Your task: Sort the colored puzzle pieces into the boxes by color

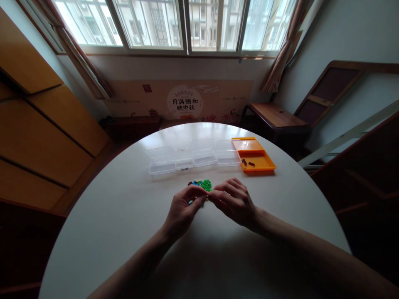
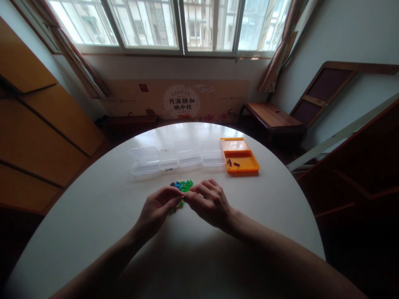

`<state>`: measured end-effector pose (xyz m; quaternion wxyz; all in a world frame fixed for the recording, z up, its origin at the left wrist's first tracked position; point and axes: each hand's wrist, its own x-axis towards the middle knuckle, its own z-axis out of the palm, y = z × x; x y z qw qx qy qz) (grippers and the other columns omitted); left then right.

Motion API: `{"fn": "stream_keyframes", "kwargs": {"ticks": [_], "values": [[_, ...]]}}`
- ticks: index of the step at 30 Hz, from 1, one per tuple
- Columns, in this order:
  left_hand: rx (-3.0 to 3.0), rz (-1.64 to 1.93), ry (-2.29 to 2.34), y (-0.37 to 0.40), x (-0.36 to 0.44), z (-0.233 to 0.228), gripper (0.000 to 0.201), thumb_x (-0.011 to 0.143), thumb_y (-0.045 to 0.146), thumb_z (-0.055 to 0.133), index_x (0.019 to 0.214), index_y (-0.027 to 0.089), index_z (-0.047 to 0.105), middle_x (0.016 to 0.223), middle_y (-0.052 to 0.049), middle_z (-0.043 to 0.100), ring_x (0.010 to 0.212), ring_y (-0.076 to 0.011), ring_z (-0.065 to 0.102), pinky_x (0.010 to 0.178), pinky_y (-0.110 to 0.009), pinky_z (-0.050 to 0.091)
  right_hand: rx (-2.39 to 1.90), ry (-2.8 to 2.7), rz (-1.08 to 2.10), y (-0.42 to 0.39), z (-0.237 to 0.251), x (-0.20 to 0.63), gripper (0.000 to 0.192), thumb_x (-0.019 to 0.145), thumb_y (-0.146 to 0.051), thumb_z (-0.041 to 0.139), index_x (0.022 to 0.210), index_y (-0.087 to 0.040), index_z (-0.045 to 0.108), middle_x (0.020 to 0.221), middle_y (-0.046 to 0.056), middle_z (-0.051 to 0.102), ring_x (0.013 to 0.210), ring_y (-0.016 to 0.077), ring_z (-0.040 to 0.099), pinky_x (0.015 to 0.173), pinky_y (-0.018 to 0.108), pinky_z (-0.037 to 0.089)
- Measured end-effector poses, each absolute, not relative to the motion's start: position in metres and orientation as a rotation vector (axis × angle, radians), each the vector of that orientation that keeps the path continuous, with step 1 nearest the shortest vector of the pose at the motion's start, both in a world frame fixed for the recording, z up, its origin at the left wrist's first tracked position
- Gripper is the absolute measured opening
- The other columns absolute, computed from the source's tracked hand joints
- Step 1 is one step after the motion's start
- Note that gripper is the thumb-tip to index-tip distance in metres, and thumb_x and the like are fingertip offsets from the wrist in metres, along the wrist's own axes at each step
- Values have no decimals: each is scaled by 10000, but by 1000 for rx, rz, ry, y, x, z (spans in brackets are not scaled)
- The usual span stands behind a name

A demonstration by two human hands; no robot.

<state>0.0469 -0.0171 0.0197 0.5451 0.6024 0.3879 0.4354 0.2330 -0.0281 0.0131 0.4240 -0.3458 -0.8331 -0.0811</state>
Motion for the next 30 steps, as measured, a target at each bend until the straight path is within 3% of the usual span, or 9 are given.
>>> {"fn": "stream_keyframes", "kwargs": {"ticks": [5, 12, 21, 30], "values": [[1473, 1080, 1012, -12, 38, 23, 174, 776, 318, 670, 839, 156, 675, 815, -62, 700, 706, -161, 633, 603, -259, 494, -985, -1982, -207, -12, 8, 251, 73, 881, -209, 603, 892, -214, 675, 825, 35, 693, 739, 167, 599, 705, 313, 454], [1745, 1148, 1272, 3, 10, 17, 157, 787, 316, 634, 812, 168, 678, 741, -28, 685, 629, -139, 588, 572, -252, 477, -1406, -1611, -226, 22, 1, 309, 165, 872, -297, 580, 871, -182, 697, 844, 68, 686, 749, 214, 624, 721, 354, 499], [1985, 1186, 1415, 16, -3, 5, 152, 805, 322, 597, 826, 197, 683, 814, -25, 679, 773, -178, 610, 716, -312, 503, -1599, -1460, -197, 33, -9, 333, 236, 836, -331, 569, 882, -146, 709, 847, 84, 705, 670, 201, 620, 715, 352, 500], [2427, 937, 1473, 15, -7, 4, 266, 778, 125, 515, 939, 218, 706, 1026, -49, 684, 1041, -256, 554, 920, -448, 434, -1532, -1530, -190, 29, -4, 319, 195, 842, -286, 572, 860, -143, 705, 820, 70, 693, 674, 192, 618, 702, 332, 500]]}}
